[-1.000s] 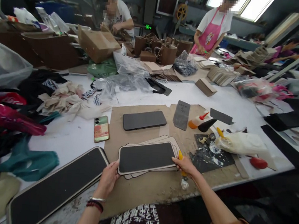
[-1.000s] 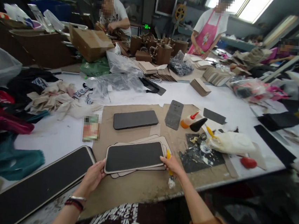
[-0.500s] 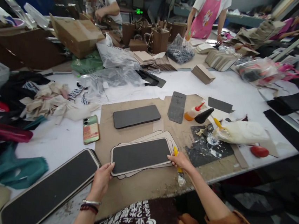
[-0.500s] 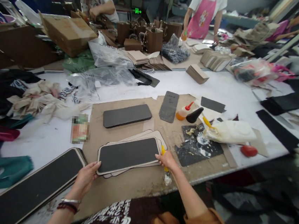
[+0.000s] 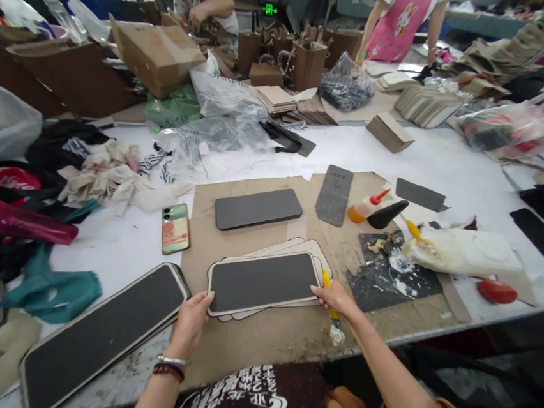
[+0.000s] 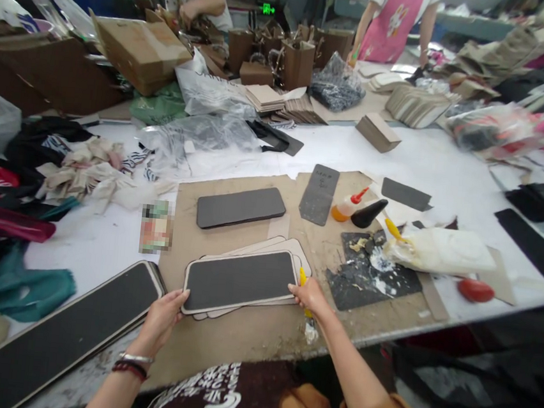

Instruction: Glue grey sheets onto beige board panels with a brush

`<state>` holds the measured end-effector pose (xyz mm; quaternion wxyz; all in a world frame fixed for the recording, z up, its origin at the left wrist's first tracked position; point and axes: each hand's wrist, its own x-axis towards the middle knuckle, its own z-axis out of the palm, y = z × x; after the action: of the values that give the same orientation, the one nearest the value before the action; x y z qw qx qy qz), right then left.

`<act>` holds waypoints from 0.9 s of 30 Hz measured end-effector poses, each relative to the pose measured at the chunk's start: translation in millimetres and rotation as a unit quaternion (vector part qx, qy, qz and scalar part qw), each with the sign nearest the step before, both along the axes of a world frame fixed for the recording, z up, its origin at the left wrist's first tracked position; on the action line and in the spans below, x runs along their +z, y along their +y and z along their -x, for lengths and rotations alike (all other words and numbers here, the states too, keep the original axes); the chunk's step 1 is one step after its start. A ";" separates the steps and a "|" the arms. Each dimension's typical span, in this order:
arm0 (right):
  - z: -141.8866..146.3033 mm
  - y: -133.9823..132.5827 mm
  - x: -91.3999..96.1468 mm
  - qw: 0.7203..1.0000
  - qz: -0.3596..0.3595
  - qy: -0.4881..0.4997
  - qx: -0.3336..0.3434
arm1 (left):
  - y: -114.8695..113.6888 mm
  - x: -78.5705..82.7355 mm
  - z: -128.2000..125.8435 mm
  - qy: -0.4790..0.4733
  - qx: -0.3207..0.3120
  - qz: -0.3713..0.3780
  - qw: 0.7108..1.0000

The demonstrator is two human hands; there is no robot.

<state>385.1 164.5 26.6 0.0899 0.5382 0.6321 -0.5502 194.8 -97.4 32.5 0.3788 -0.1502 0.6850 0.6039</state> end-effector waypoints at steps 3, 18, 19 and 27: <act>-0.2 3.8 1.7 1.000 -0.002 -0.006 0.025 | -0.9 3.1 -0.7 -0.003 0.001 -0.005 1.000; 7.0 33.2 -16.8 0.982 -0.088 -0.031 0.163 | 6.6 -3.9 13.1 0.042 -0.010 -0.004 0.999; 8.0 32.7 -15.0 0.982 -0.087 -0.035 0.163 | 6.6 -6.7 12.5 0.048 -0.006 -0.005 0.999; 10.6 29.8 -7.0 0.977 -0.123 -0.044 0.169 | 5.6 -11.6 9.4 0.060 -0.002 -0.019 0.998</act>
<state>374.5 194.4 19.6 0.1426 0.4537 0.7722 -0.4212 185.4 -91.8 20.9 0.3409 -0.1054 0.6953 0.6239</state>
